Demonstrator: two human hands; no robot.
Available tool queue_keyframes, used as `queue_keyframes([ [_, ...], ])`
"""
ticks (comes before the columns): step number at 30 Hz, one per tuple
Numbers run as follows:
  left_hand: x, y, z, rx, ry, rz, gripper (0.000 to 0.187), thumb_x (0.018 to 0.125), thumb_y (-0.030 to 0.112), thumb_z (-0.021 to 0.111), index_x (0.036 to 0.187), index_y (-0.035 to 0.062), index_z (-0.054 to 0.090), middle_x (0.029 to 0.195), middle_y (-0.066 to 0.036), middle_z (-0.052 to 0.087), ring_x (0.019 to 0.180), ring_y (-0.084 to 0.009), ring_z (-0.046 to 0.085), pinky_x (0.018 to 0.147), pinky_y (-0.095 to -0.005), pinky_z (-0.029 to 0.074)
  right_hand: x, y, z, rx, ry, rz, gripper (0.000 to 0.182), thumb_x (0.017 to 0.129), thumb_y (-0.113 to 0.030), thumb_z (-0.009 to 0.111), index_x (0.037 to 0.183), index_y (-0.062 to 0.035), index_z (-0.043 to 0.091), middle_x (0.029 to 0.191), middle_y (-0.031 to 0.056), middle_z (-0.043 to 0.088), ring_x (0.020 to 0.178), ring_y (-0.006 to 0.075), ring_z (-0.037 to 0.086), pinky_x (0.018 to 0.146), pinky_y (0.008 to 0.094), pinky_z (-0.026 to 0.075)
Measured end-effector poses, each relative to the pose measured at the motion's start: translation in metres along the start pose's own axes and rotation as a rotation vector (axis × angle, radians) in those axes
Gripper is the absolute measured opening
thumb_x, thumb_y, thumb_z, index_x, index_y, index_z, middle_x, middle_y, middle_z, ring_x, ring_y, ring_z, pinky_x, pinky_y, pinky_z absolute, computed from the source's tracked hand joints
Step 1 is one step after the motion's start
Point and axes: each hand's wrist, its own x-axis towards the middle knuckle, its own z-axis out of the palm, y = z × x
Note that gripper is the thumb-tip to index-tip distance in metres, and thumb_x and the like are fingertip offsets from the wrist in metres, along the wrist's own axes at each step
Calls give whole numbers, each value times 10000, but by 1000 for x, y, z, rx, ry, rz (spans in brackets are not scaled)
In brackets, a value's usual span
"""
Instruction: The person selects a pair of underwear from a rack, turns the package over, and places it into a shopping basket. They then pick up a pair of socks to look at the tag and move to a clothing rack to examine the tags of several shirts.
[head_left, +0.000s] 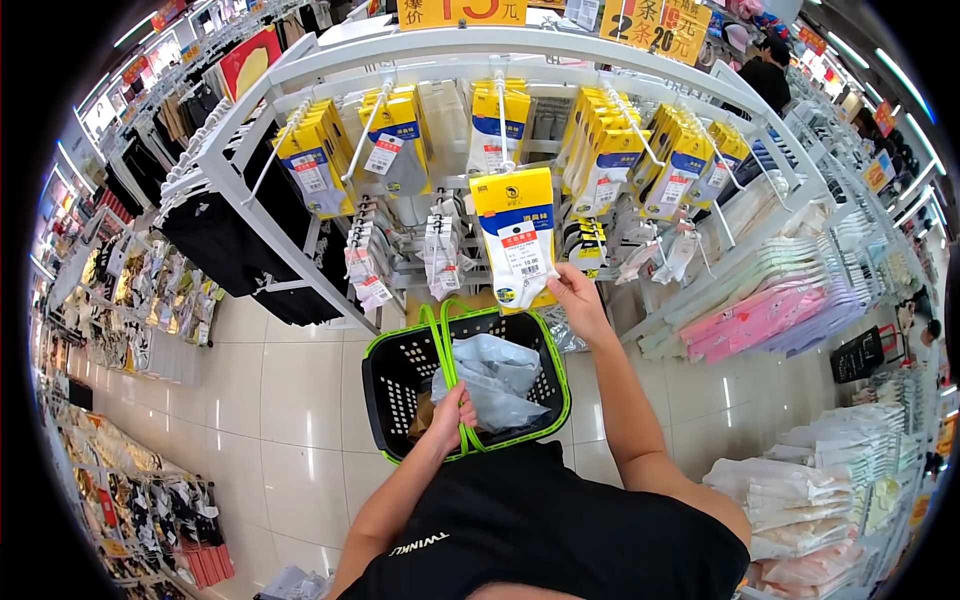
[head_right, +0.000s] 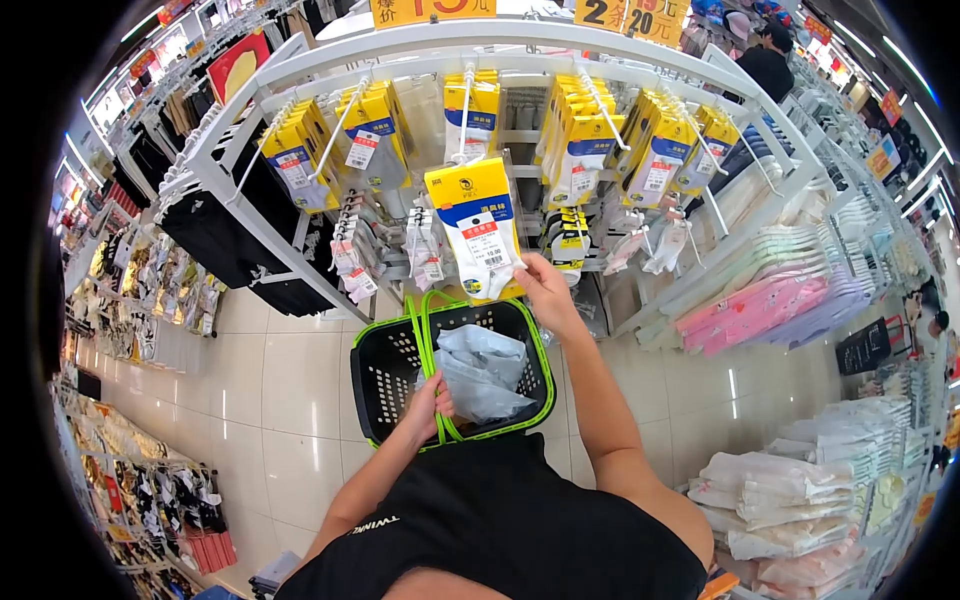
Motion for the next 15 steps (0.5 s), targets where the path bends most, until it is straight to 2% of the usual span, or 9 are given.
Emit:
queue_keyframes([
  [15, -1, -4, -9, -44, 21, 9, 345, 943, 403, 536, 765, 140, 403, 554, 41, 293, 447, -88, 277, 439, -243, 254, 21, 16, 0, 15, 42, 10, 197, 954, -111, 521, 1098, 19, 558, 936, 25, 612, 845, 70, 543, 758, 213, 427],
])
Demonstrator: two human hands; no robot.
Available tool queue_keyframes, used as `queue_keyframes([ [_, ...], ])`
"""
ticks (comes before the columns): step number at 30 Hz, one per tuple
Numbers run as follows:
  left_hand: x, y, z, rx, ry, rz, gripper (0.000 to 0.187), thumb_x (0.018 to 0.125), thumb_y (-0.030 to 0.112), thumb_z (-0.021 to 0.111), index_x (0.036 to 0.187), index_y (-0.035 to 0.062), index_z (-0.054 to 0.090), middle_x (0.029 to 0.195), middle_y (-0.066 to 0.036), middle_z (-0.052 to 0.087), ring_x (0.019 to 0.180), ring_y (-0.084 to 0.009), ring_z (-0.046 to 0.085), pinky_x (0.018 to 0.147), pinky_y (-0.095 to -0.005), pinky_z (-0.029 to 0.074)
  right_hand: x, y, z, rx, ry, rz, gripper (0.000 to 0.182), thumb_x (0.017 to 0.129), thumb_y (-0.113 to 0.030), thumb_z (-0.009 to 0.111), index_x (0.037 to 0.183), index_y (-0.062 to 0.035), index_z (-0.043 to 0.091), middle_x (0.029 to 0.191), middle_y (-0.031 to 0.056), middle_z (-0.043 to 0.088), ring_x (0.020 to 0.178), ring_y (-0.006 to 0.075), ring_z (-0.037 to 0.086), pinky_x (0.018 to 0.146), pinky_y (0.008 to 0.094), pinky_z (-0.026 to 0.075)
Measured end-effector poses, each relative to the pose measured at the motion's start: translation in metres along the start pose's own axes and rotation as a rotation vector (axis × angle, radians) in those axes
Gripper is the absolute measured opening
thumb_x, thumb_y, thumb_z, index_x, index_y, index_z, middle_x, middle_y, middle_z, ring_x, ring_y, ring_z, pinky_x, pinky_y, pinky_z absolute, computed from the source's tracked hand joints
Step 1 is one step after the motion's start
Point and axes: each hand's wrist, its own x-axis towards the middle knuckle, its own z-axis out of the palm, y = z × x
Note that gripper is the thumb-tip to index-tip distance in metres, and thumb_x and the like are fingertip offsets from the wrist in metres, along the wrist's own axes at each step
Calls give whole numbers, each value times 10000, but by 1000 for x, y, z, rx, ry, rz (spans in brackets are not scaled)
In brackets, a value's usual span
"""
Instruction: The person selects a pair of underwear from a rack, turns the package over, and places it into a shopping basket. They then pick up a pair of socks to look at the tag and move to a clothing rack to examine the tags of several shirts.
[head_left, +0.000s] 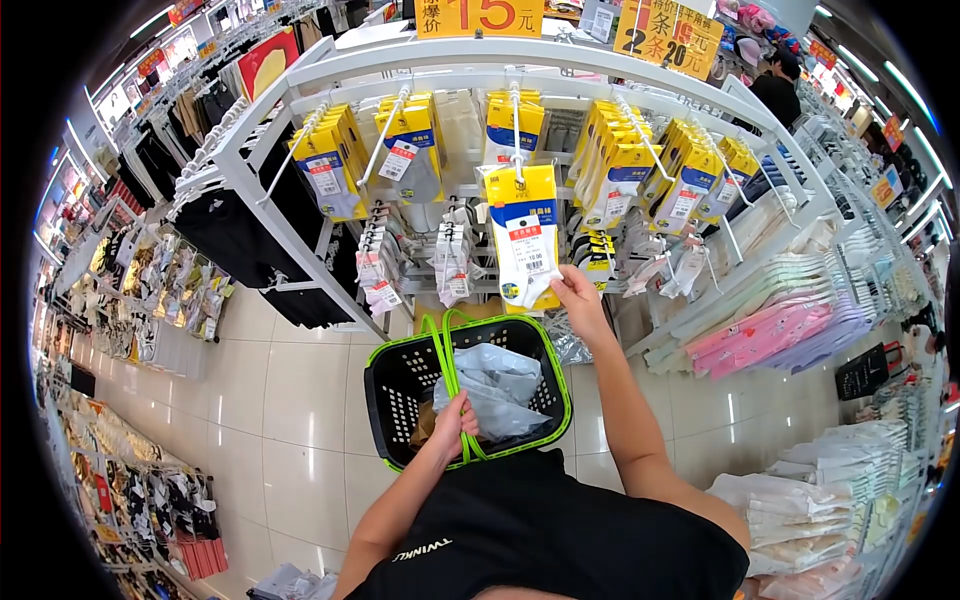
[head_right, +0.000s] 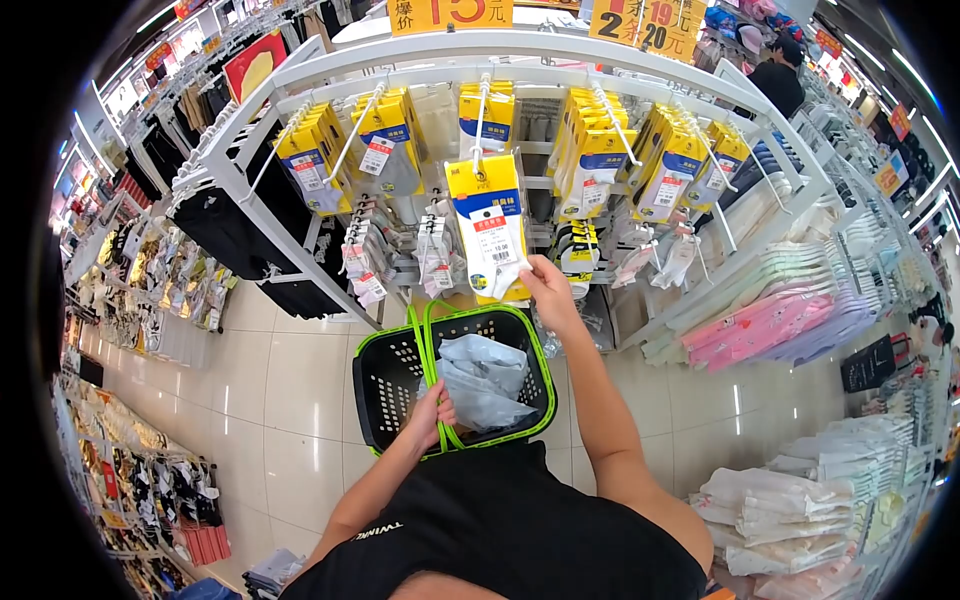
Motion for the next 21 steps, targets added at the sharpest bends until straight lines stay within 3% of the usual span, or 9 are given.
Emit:
queue_keyframes([
  [5, -3, 0, 2, 10, -3, 18, 342, 946, 406, 531, 772, 139, 405, 555, 40, 295, 451, -88, 278, 445, -244, 262, 41, 14, 1, 84, 9, 41, 205, 962, -121, 508, 1117, 5, 551, 927, 24, 624, 809, 66, 564, 698, 220, 463],
  [8, -2, -1, 1, 27, -9, 24, 341, 945, 410, 530, 781, 137, 408, 559, 38, 305, 457, -90, 286, 449, -244, 269, 70, 16, 6, 99, 25, 44, 205, 968, -147, 497, 1129, -31, 545, 946, 33, 637, 786, 99, 610, 584, 267, 527],
  [11, 1, -2, -1, 33, 3, 16, 342, 945, 413, 530, 785, 136, 410, 563, 36, 313, 461, -92, 293, 451, -244, 273, 99, 17, 10, 141, 49, 139, 221, 966, -156, 503, 1142, -28, 539, 955, 38, 637, 795, 99, 612, 567, 256, 520],
  [13, 0, -2, 0, 39, -6, 19, 342, 947, 412, 527, 783, 135, 408, 566, 35, 312, 461, -94, 294, 450, -244, 273, 120, 23, 15, 88, 103, 61, 246, 963, -168, 509, 1164, -27, 527, 952, 40, 632, 768, 101, 607, 540, 249, 516],
  [21, -8, 5, 7, 37, 0, 20, 346, 953, 411, 519, 778, 137, 401, 549, 39, 293, 449, -92, 284, 447, -243, 264, 144, 46, 25, -8, 243, 110, 394, 908, -274, 589, 1177, 5, 522, 1026, 97, 625, 786, 148, 608, 513, 267, 504],
])
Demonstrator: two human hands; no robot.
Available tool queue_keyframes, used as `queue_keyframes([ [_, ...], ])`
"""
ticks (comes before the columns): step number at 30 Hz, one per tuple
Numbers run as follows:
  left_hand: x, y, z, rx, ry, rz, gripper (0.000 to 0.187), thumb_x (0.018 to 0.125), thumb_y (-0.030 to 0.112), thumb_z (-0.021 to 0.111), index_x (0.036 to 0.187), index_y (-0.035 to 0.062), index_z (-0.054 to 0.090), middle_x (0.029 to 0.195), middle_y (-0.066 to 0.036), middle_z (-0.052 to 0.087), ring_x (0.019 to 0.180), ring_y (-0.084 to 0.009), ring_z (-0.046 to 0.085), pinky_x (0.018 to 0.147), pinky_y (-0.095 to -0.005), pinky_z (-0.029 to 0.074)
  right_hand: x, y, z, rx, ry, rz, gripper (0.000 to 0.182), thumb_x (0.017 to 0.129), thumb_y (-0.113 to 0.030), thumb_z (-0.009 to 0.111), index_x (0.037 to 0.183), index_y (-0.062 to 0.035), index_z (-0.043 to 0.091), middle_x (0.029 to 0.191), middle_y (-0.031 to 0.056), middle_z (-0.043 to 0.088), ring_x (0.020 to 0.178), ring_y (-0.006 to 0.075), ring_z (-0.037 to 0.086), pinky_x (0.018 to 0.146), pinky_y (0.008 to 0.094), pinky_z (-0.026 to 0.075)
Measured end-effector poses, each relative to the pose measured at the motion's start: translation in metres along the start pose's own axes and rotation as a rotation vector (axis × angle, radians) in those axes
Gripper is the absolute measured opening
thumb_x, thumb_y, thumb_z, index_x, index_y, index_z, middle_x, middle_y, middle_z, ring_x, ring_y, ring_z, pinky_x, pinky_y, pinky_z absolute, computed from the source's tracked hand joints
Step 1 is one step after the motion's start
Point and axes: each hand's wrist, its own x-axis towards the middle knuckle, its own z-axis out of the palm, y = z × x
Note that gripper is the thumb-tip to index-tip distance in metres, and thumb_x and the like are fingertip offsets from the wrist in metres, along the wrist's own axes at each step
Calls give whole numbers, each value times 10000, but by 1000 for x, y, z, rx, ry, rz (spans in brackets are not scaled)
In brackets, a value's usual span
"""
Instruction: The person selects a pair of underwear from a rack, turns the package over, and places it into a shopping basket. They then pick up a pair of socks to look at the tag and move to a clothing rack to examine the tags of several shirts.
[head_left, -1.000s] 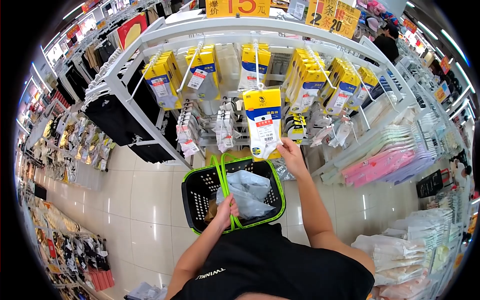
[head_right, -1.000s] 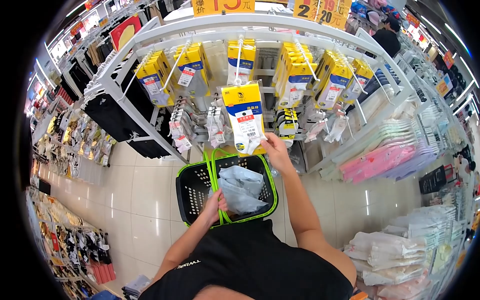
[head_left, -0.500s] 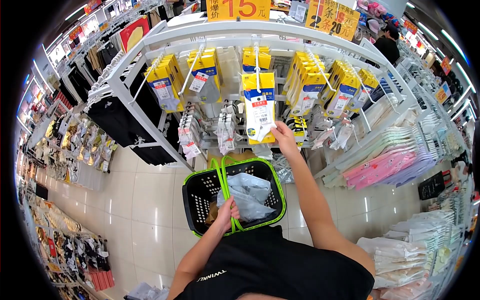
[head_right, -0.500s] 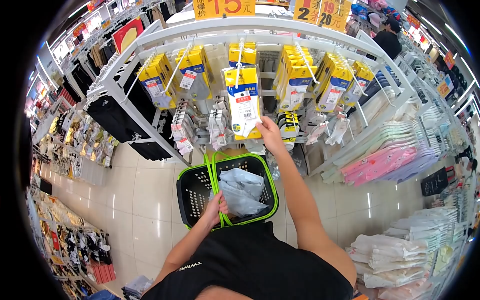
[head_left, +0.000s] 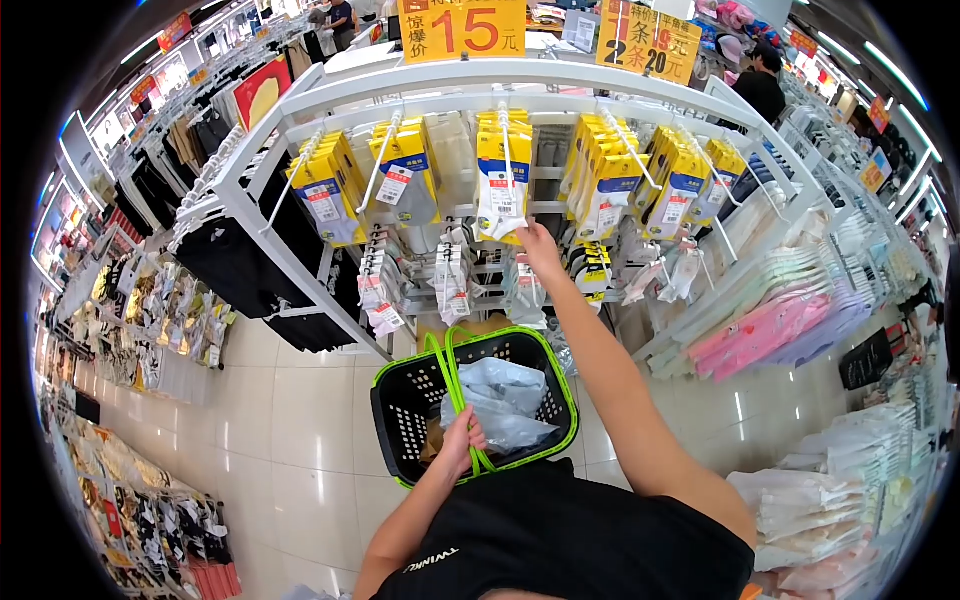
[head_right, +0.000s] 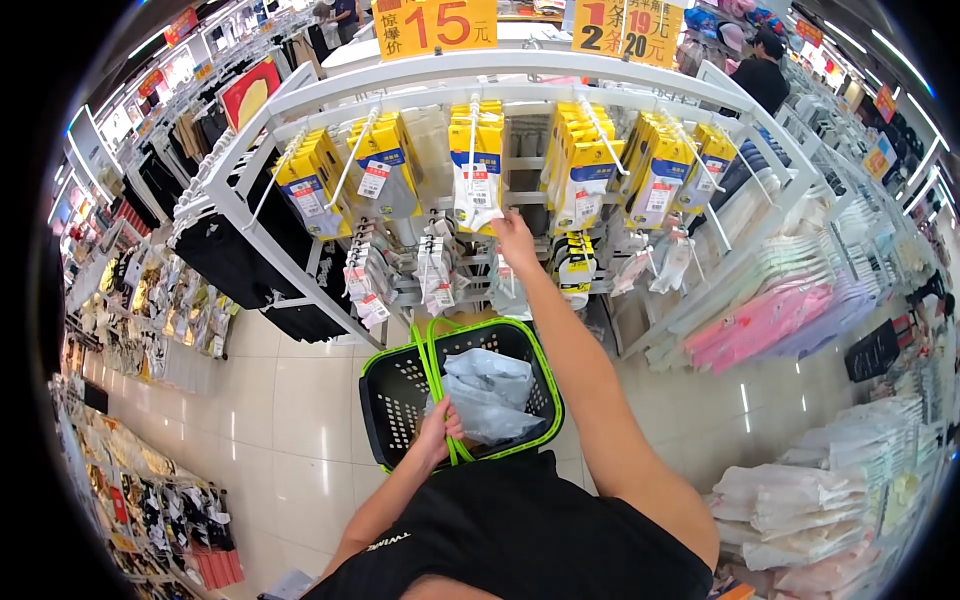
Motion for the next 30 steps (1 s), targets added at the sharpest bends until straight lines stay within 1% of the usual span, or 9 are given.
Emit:
queue_keyframes([
  [3, 1, 3, -6, -5, -28, -8, 345, 958, 406, 512, 775, 136, 399, 544, 38, 289, 446, -90, 281, 443, -245, 261, -32, 33, -4, -254, 271, -217, 472, 836, -238, 616, 1211, 22, 495, 1123, 202, 589, 929, 338, 606, 784, 409, 491],
  [5, 1, 4, -9, 12, -39, -15, 345, 958, 405, 510, 773, 136, 398, 543, 38, 292, 445, -90, 281, 441, -246, 259, -84, 57, -1, -531, 268, -384, 438, 840, -160, 581, 1227, 33, 505, 1129, 191, 580, 884, 252, 629, 765, 367, 514],
  [6, 2, 6, -10, 20, -43, -15, 346, 959, 404, 509, 771, 136, 397, 543, 38, 295, 443, -89, 281, 438, -247, 257, -135, 46, 15, -633, 327, -509, 385, 835, -154, 574, 1176, 23, 544, 1099, 207, 588, 936, 288, 620, 852, 388, 473],
  [8, 4, 6, -13, 30, -57, -52, 337, 964, 393, 493, 769, 136, 397, 541, 38, 299, 440, -91, 283, 436, -249, 257, -191, 78, 31, -470, 76, -110, 398, 836, -194, 577, 1174, 15, 552, 1154, 221, 583, 1104, 388, 535, 953, 430, 414],
  [10, 3, 3, -16, 50, -72, -100, 329, 970, 382, 478, 767, 135, 396, 539, 38, 303, 436, -93, 286, 434, -250, 257, -255, 83, 47, -585, 59, -288, 435, 836, -225, 580, 1198, 15, 546, 1148, 209, 600, 1112, 381, 540, 987, 417, 401],
  [13, -4, -9, -10, 197, -81, -135, 319, 979, 357, 411, 741, 144, 408, 520, 44, 295, 413, -80, 276, 425, -248, 260, -304, 107, 65, -630, 61, -116, 446, 855, -261, 578, 1201, 19, 546, 1119, 200, 619, 1038, 330, 603, 885, 415, 481],
  [15, -1, -21, -15, 246, -133, -199, 326, 978, 364, 412, 733, 149, 407, 522, 47, 295, 415, -80, 277, 426, -247, 259, -315, 119, 62, -210, -25, 556, 431, 887, -318, 585, 1176, 1, 556, 1048, 172, 633, 869, 253, 649, 654, 374, 543],
  [18, -2, -35, -9, 315, -189, -286, 339, 979, 375, 408, 717, 161, 403, 526, 55, 295, 418, -79, 275, 428, -246, 257, -324, 120, 40, 362, -154, 801, 389, 925, -330, 576, 1140, -7, 545, 1014, 152, 632, 781, 176, 606, 613, 314, 523],
  [30, 5, -114, 57, 603, -315, -502, 330, 988, 348, 399, 709, 171, 386, 499, 53, 292, 387, -82, 274, 403, -243, 227, -396, 109, -46, 521, 350, 629, 274, 945, -342, 561, 938, -68, 550, 806, 60, 608, 532, 118, 527, 398, 251, 418],
])
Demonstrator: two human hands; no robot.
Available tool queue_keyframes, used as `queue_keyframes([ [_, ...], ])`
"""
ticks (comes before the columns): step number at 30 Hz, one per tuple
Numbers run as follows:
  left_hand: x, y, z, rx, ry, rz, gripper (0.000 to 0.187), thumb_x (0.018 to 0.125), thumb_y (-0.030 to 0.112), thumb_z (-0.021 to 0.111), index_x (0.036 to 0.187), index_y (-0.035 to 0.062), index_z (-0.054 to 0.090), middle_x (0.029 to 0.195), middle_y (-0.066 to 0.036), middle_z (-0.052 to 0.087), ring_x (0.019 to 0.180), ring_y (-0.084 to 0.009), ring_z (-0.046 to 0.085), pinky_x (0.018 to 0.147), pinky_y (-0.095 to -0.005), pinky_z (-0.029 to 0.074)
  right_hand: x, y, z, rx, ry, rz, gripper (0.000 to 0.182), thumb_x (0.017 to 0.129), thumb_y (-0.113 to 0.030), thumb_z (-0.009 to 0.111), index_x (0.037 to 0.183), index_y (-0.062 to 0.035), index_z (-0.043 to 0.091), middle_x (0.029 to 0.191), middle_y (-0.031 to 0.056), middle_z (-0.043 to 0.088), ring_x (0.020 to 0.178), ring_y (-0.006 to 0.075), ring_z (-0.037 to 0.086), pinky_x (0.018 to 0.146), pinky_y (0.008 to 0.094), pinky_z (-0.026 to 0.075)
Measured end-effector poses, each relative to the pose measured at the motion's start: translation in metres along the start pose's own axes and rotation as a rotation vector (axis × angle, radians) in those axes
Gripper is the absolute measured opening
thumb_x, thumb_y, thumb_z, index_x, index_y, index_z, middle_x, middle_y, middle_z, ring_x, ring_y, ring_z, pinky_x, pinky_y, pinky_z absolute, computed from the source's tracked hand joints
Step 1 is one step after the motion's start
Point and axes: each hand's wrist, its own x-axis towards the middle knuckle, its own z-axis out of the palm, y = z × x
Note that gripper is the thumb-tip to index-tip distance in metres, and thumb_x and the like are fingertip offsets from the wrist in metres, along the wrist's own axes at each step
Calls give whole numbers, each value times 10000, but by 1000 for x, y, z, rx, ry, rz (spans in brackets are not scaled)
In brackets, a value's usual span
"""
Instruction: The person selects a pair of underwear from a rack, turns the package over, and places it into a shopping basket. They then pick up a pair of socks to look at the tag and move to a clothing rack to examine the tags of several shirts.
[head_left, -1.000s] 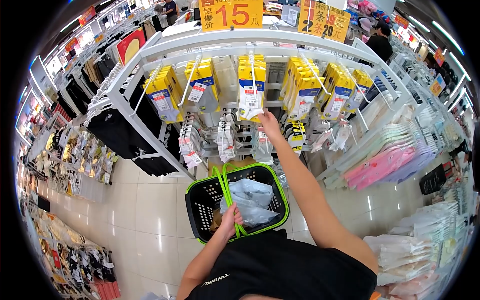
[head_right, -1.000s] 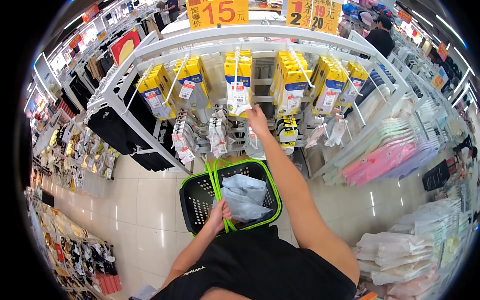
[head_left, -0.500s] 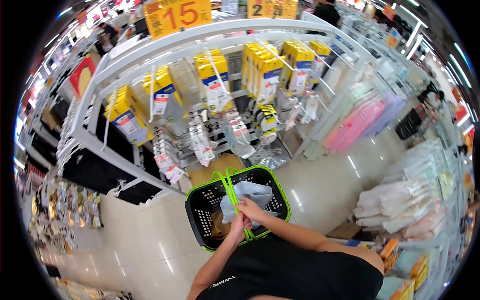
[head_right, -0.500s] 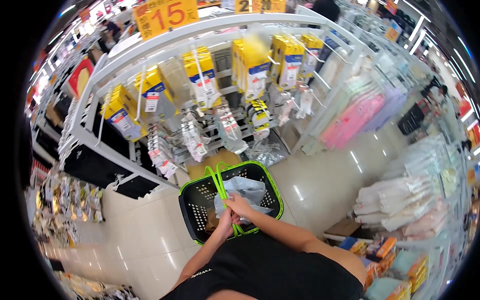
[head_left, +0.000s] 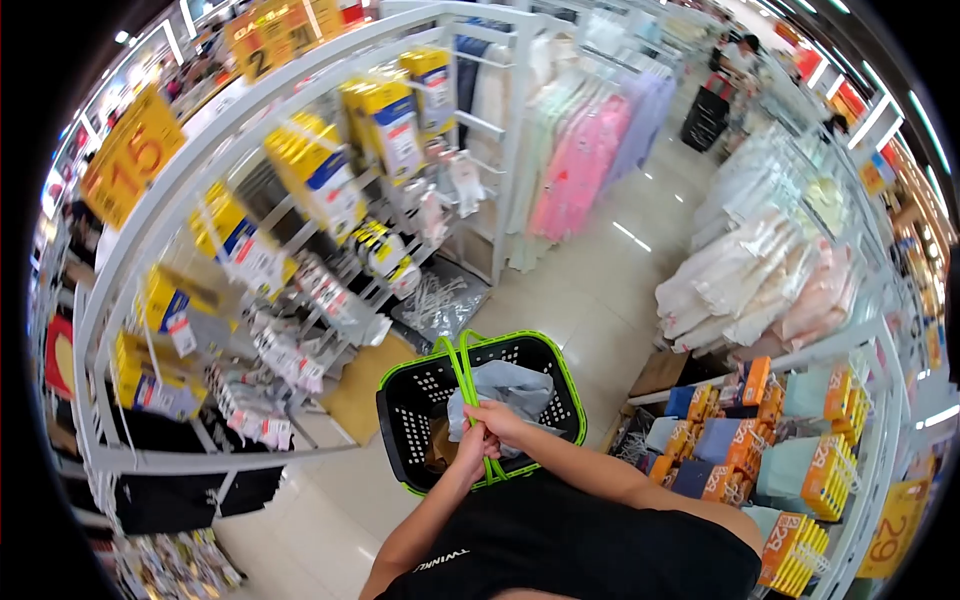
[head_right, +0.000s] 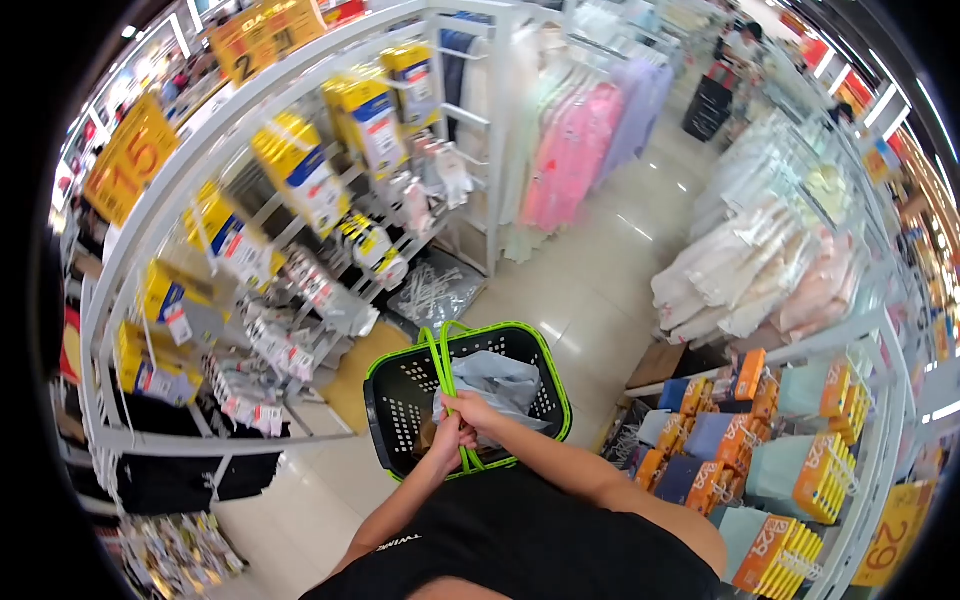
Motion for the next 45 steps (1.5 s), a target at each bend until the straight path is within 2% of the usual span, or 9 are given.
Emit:
queue_keyframes([
  [7, 43, 2, 84, 200, -33, -62, 308, 984, 338, 412, 730, 166, 391, 503, 42, 310, 392, -84, 292, 401, -241, 247, -29, -47, -79, 168, 31, -25, 269, 942, -341, 569, 923, -74, 545, 774, 62, 600, 523, 125, 529, 387, 266, 416],
  [9, 63, -1, 99, 193, -42, -102, 229, 981, 302, 422, 792, 178, 388, 516, 38, 319, 393, -88, 301, 398, -246, 256, -26, -58, -97, 199, 55, -59, 293, 944, -357, 550, 911, -68, 522, 726, 67, 564, 391, 130, 457, 308, 271, 371],
  [12, 84, -4, 123, 187, -44, -133, 162, 979, 275, 440, 856, 187, 383, 530, 36, 326, 397, -92, 305, 396, -250, 259, -43, -83, -122, 228, 81, -85, 299, 946, -359, 546, 892, -66, 524, 704, 69, 554, 356, 130, 424, 294, 271, 360],
  [16, 101, -2, 164, 219, -108, -148, 138, 981, 271, 427, 877, 196, 375, 535, 36, 325, 405, -87, 299, 402, -247, 257, -39, -95, -157, 292, 144, -186, 306, 946, -353, 546, 853, -63, 533, 701, 65, 555, 426, 130, 471, 329, 284, 373],
  [18, 105, 1, 186, 355, -132, -108, 305, 986, 365, 413, 758, 164, 402, 528, 52, 318, 418, -81, 297, 416, -235, 253, -45, -105, -175, 298, 134, -187, 293, 947, -346, 548, 868, -65, 534, 724, 66, 566, 462, 133, 489, 352, 290, 384],
  [23, 128, 2, 228, 421, -187, -170, 271, 973, 318, 424, 752, 164, 397, 533, 59, 297, 424, -77, 288, 424, -235, 241, -63, -132, -208, 360, 186, -264, 252, 949, -324, 553, 932, -74, 527, 801, 70, 593, 577, 152, 539, 462, 301, 447],
  [30, 176, 9, 268, 485, -279, -225, 274, 973, 293, 429, 736, 167, 371, 546, 60, 304, 419, -70, 276, 421, -243, 239, -38, -151, -260, 404, 287, -372, 264, 954, -327, 549, 912, -67, 531, 778, 72, 594, 559, 156, 544, 454, 305, 462],
  [36, 236, 29, 312, 472, -284, -291, 221, 978, 282, 422, 788, 179, 371, 542, 63, 302, 417, -66, 283, 416, -236, 241, -13, -198, -308, 429, 344, -305, 266, 952, -329, 552, 911, -67, 539, 767, 72, 593, 531, 159, 543, 440, 307, 456],
  [45, 339, 75, 382, 540, -405, -417, 114, 980, 258, 401, 882, 206, 378, 531, 48, 305, 405, -76, 292, 409, -241, 265, 28, -282, -377, 494, 447, -363, 234, 950, -304, 558, 951, -72, 532, 839, 92, 628, 628, 170, 582, 513, 318, 484],
])
